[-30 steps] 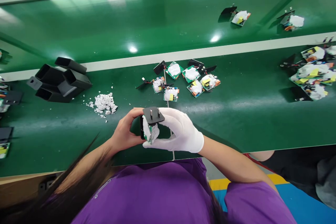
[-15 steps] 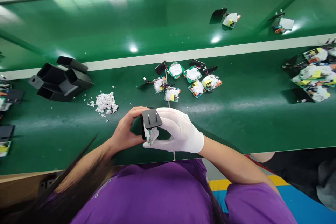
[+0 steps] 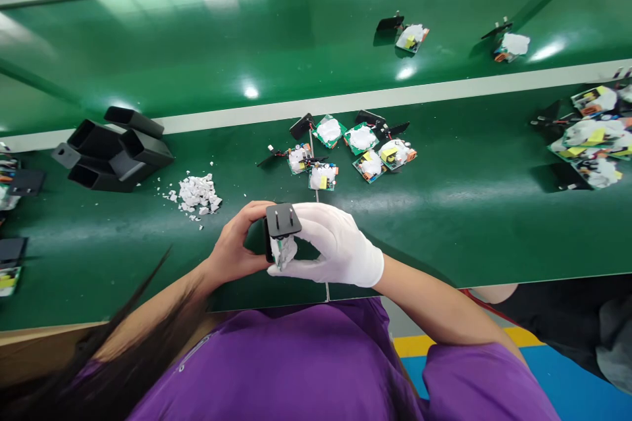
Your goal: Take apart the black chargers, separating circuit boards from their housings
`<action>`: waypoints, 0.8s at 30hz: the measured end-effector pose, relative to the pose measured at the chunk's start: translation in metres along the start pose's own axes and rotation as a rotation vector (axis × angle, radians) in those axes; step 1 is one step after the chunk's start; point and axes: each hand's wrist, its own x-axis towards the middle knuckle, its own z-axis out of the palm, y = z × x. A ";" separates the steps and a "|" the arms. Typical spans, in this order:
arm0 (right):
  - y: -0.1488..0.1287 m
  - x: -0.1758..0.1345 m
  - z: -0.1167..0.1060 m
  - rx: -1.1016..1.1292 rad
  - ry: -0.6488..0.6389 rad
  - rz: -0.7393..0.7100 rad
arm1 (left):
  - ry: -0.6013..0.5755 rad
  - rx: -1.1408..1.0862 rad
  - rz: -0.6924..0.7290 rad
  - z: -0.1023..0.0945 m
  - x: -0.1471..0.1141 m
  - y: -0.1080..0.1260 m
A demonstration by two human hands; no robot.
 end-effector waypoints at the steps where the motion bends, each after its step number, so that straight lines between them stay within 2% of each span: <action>1: 0.000 0.000 0.000 0.001 0.007 0.012 | 0.002 -0.002 -0.007 0.000 -0.001 -0.001; 6: 0.005 -0.004 0.001 0.114 0.007 0.185 | -0.004 -0.040 -0.118 0.003 -0.003 -0.001; 10: 0.012 -0.008 -0.001 0.316 0.147 0.321 | -0.029 -0.097 -0.250 0.002 -0.001 0.000; 12: 0.014 -0.009 -0.002 0.345 0.177 0.341 | -0.036 -0.131 -0.283 0.001 0.000 0.001; 20: 0.013 -0.009 -0.002 0.332 0.154 0.368 | -0.049 -0.184 -0.340 0.001 0.001 0.002; 24: 0.009 -0.006 -0.005 0.286 0.067 0.316 | -0.065 -0.153 -0.363 0.001 0.002 0.003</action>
